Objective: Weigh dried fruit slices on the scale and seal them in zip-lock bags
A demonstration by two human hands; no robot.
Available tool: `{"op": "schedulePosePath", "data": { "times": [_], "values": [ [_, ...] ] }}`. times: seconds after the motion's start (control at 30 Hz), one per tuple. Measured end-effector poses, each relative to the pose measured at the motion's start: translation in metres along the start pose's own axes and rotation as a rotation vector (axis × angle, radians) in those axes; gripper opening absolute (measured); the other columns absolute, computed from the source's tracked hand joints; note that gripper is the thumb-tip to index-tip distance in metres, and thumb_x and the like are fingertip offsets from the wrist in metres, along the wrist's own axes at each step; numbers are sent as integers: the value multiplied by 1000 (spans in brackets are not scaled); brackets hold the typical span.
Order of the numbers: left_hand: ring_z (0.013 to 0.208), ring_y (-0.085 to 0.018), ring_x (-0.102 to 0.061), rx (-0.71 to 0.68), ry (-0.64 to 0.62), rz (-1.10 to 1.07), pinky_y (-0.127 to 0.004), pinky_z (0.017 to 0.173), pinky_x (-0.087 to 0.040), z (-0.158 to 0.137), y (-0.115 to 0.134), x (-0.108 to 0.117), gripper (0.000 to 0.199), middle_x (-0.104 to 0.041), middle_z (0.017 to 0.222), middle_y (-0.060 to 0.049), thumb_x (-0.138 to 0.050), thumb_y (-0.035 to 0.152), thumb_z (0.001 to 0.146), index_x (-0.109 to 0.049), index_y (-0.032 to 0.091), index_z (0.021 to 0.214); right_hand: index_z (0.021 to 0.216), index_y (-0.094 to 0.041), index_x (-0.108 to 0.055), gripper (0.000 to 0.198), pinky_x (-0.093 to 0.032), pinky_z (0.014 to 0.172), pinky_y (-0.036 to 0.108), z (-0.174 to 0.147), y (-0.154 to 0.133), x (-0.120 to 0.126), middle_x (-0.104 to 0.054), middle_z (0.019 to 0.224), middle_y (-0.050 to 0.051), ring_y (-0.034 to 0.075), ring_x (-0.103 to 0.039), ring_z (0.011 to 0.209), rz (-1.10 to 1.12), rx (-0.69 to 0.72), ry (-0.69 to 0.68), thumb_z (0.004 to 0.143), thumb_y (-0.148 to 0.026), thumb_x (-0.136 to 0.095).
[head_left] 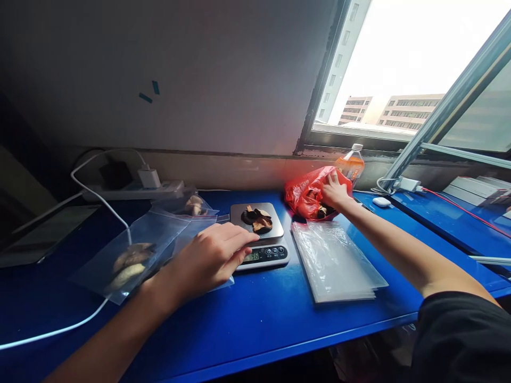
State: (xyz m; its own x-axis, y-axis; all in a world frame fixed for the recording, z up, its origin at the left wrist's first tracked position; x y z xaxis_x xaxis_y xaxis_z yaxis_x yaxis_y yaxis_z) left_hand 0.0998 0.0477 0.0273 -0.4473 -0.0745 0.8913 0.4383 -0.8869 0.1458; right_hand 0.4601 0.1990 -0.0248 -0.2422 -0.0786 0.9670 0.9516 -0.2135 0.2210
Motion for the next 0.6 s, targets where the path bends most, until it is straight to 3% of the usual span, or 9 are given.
{"op": "schedulePosePath", "data": {
  "times": [0.03, 0.1, 0.2, 0.27, 0.33, 0.6],
  "values": [
    [97, -22, -67, 2, -4, -3, -35, 88, -54, 0, 0, -1, 30, -72, 108, -7, -49, 15, 93, -66, 18, 117, 139, -19, -51, 46, -45, 93, 61, -4, 1, 0, -26, 156, 20, 45, -14, 144, -9, -13, 8, 94, -28, -49],
    [97, -22, -67, 7, -16, -8, -35, 87, -54, 1, -2, -3, 30, -72, 109, -7, -47, 16, 93, -66, 17, 117, 139, -17, -51, 45, -44, 94, 60, -10, 1, 0, -28, 155, 22, 44, -19, 143, -14, -27, 12, 95, -25, -46],
    [98, -22, -66, 13, -22, -3, -36, 88, -54, 1, -6, -6, 30, -72, 110, -7, -46, 18, 94, -66, 16, 117, 127, -14, -58, 36, -48, 96, 49, -10, 1, -5, -51, 137, 19, 31, -49, 126, 5, -20, -47, 96, -31, -53],
    [98, -22, -66, 21, -16, 3, -35, 89, -54, 1, -10, -7, 30, -72, 110, -7, -46, 19, 94, -66, 17, 116, 121, -15, -60, 33, -52, 92, 42, -7, 3, -11, -60, 124, 11, 22, -60, 108, 28, -15, -103, 95, -36, -57],
    [98, -21, -66, 32, -12, 1, -35, 88, -54, 2, -12, -7, 29, -72, 109, -7, -46, 19, 93, -66, 17, 115, 119, -17, -60, 32, -54, 88, 40, -3, 6, -15, -61, 119, 8, 19, -62, 101, 44, -29, -137, 95, -37, -57],
    [98, -21, -66, 23, -9, 20, -34, 87, -53, 1, -12, -5, 28, -72, 107, -6, -45, 20, 94, -65, 18, 114, 122, -15, -58, 34, -54, 88, 41, 8, 22, -27, -60, 121, 10, 20, -62, 103, 65, -144, -170, 94, -36, -58]
  ]
}}
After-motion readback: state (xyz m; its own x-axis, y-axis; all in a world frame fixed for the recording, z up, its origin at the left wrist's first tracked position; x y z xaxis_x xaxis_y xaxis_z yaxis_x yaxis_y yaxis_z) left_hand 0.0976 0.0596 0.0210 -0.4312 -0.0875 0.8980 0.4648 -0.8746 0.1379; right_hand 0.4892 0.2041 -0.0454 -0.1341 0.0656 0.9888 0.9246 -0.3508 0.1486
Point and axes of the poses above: each hand's wrist, its own z-axis towards the middle knuckle, its own x-axis out of the back of the hand, y = z × x, the point moved 7 cm from there along z, towards the middle knuckle
